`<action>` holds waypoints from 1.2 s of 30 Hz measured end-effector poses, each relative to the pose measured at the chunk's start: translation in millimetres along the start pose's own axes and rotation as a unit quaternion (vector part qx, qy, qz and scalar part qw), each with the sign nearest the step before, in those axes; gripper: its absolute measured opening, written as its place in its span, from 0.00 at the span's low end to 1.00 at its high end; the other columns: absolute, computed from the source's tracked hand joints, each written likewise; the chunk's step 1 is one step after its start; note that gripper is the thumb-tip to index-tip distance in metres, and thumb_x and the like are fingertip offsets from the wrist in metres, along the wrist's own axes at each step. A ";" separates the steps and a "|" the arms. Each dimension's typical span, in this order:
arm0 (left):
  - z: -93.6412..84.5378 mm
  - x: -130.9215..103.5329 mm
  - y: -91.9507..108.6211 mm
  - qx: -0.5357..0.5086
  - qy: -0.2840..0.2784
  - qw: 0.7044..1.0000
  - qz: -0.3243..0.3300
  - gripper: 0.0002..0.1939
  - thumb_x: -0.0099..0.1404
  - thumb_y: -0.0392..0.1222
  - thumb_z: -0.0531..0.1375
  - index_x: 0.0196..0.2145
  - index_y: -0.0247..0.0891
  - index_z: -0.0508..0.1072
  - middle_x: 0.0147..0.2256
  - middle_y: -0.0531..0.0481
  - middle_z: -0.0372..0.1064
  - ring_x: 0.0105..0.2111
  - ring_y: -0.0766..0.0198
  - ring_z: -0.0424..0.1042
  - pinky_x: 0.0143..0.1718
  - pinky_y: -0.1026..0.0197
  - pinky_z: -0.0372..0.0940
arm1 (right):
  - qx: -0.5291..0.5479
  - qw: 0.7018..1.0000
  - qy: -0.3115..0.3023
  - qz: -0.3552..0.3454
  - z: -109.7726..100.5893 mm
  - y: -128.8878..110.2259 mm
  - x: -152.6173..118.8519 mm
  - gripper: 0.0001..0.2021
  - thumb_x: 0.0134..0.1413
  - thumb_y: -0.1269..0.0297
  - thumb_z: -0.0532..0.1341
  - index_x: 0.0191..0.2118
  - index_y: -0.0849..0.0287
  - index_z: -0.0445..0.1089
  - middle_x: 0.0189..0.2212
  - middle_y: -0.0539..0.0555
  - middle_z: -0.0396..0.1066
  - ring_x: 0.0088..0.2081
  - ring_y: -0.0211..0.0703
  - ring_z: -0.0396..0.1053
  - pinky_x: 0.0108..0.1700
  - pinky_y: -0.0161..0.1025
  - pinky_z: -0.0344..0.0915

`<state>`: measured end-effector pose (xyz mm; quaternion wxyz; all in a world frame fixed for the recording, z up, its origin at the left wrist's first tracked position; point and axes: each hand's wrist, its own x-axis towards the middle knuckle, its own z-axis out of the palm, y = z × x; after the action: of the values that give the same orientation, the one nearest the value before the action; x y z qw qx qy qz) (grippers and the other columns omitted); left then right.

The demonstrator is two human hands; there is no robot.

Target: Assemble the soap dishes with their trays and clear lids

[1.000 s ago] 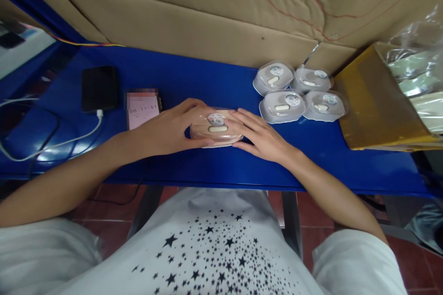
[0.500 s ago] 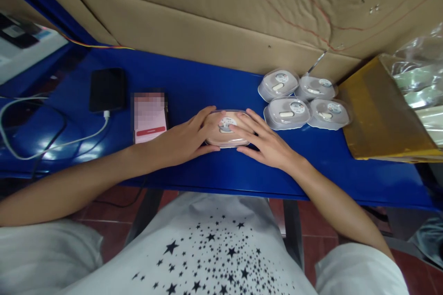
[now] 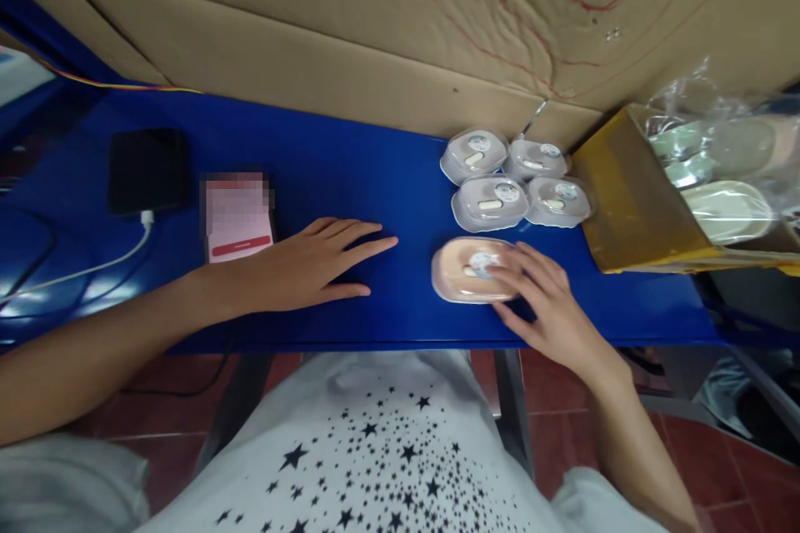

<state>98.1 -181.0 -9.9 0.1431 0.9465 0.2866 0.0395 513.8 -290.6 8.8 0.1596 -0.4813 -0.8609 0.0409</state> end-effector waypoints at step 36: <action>9.7 13.0 1.9 0.038 0.170 0.984 0.045 0.33 0.79 0.53 0.67 0.73 0.39 0.66 0.78 0.28 0.53 0.78 0.33 0.57 0.74 0.30 0.63 | 0.154 0.984 -0.012 -0.086 51.9 9.2 188.2 0.23 0.76 0.54 0.62 0.69 0.53 0.75 0.67 0.63 0.76 0.70 0.61 0.72 0.73 0.63 0.68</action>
<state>111.4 -177.7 -18.7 0.0547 0.9426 0.2650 0.1957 413.6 -122.9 1.9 0.2245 -0.3748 -0.8842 0.1653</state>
